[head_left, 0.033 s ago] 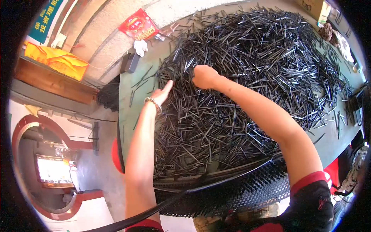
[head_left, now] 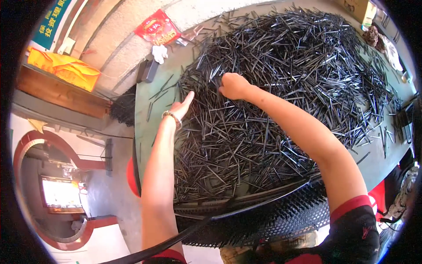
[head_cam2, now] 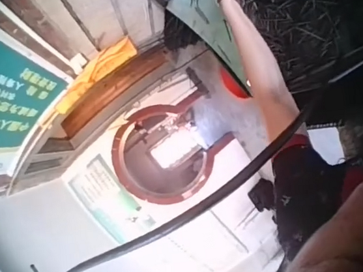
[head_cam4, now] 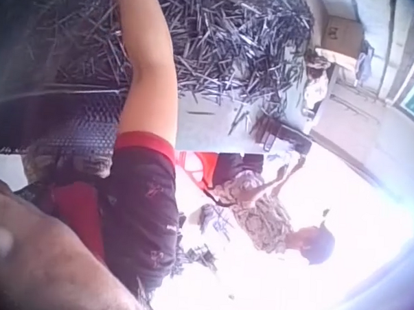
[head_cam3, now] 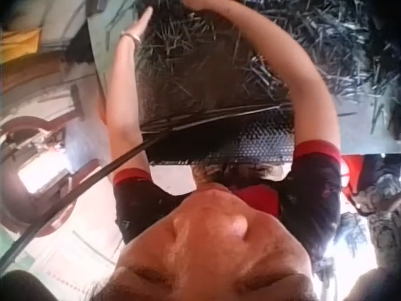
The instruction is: The person inserts long black pins into a perforated rubber mat by hand.
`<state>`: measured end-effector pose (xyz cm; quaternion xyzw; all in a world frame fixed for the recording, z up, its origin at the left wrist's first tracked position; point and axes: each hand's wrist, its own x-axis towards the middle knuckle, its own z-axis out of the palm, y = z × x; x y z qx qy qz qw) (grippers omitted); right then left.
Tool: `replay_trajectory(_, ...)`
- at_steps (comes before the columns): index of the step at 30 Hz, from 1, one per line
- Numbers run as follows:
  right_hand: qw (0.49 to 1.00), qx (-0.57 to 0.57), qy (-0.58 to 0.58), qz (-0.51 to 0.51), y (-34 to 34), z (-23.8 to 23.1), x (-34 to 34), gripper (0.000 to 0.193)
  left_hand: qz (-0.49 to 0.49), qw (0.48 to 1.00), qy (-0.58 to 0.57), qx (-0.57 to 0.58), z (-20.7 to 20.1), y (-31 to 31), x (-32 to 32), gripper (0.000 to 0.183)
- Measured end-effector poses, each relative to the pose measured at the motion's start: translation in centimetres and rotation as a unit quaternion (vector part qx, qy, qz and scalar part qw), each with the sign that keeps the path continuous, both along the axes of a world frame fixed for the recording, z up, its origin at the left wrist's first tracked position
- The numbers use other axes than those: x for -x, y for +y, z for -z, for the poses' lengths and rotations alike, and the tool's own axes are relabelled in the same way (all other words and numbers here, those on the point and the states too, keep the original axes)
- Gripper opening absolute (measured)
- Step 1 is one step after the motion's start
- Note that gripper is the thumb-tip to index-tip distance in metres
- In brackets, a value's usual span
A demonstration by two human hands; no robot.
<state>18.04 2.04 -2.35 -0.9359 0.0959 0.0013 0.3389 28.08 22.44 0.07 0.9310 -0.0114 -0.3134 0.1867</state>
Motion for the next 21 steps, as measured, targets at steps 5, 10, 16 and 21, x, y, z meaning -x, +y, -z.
replay_trajectory(5, 0.994, 0.087, 0.064, 0.011, 2.5, -0.7, -0.3, 0.05, 0.08, 0.994, -0.036, -0.065, 1.8, -0.4, 0.8, 0.122)
replay_trajectory(10, 0.998, -0.029, -0.006, 0.064, 2.3, 2.7, -1.4, 0.041, 0.04, 0.971, 0.063, 0.229, 0.6, -2.6, 4.9, 0.075)
replay_trajectory(16, 0.976, -0.196, -0.086, 0.034, 9.4, -1.6, 0.3, 0.039, -0.035, 0.947, -0.059, 0.313, 1.4, 2.7, 5.0, 0.035)
replay_trajectory(21, 0.93, -0.366, 0.039, -0.01, 8.5, -3.3, 0.7, 0.043, 0.06, 0.98, 0.049, 0.184, -1.6, 3.3, 5.5, 0.039)
